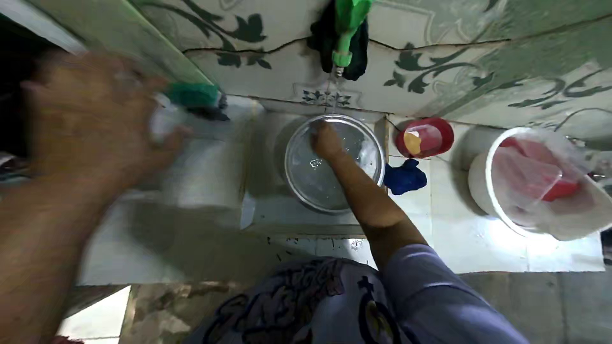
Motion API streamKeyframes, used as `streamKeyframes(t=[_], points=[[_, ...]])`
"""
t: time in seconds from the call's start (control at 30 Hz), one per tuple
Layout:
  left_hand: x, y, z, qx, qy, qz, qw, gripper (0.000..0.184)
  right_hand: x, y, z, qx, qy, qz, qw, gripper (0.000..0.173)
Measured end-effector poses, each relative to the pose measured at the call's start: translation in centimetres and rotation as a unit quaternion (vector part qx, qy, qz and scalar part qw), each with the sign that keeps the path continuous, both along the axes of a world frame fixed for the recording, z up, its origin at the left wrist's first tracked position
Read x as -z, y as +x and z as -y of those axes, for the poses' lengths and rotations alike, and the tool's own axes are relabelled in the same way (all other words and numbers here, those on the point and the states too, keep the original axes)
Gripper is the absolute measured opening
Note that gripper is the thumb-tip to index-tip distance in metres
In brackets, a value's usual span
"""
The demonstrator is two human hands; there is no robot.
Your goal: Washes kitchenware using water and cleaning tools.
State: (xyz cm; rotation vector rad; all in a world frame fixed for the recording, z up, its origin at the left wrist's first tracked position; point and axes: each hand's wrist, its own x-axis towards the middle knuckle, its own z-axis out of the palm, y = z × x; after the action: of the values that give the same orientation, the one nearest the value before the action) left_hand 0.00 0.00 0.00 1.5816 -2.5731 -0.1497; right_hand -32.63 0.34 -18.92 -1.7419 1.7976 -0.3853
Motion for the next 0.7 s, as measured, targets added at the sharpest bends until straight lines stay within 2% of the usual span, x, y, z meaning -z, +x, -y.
streamKeyframes(t=[0.07, 0.13, 0.2, 0.27, 0.33, 0.4, 0.43, 0.53, 0.6, 0.7], points=[[4.0, -4.8, -2.1, 0.034, 0.065, 0.02, 0.997, 0.06, 0.9, 2.8, -1.5, -0.035, -0.009, 0.039, 0.999, 0.045], [9.5, -8.1, -3.2, 0.087, 0.123, 0.039, 0.988, 0.054, 1.0, 4.3, -4.0, -0.064, 0.016, 0.095, 0.993, 0.049], [13.8, -11.0, -4.1, 0.137, 0.172, 0.052, 0.974, 0.051, 1.1, 4.2, -6.8, -0.112, 0.059, 0.12, 0.985, 0.049], [16.2, -13.3, -5.1, 0.176, 0.221, 0.077, 0.956, 0.044, 1.2, 2.3, -9.5, -0.135, 0.028, 0.079, 0.987, 0.041], [17.3, -15.6, -5.5, 0.201, 0.298, 0.163, 0.919, 0.044, -0.1, -1.3, -11.4, -0.101, -0.004, -0.024, 0.995, 0.032], [17.5, -18.4, -6.0, 0.222, 0.391, 0.246, 0.858, 0.048, -0.7, -5.5, -12.9, 0.006, -0.033, -0.1, 0.994, 0.032], [17.6, -19.7, -6.2, 0.224, 0.446, 0.256, 0.828, 0.052, -0.9, -7.3, -13.4, 0.066, -0.028, -0.124, 0.99, 0.037], [17.8, -23.2, -7.1, 0.225, 0.574, 0.196, 0.763, 0.051, -0.3, -10.4, -14.0, 0.212, 0.015, -0.117, 0.97, 0.066], [18.0, -25.5, -8.1, 0.206, 0.61, 0.12, 0.755, 0.048, 0.4, -10.7, -14.1, 0.254, 0.07, -0.055, 0.963, 0.084], [20.3, -29.1, -8.9, 0.128, 0.637, -0.027, 0.76, 0.048, 1.7, -10.8, -13.9, 0.293, 0.094, 0.031, 0.951, 0.087]])
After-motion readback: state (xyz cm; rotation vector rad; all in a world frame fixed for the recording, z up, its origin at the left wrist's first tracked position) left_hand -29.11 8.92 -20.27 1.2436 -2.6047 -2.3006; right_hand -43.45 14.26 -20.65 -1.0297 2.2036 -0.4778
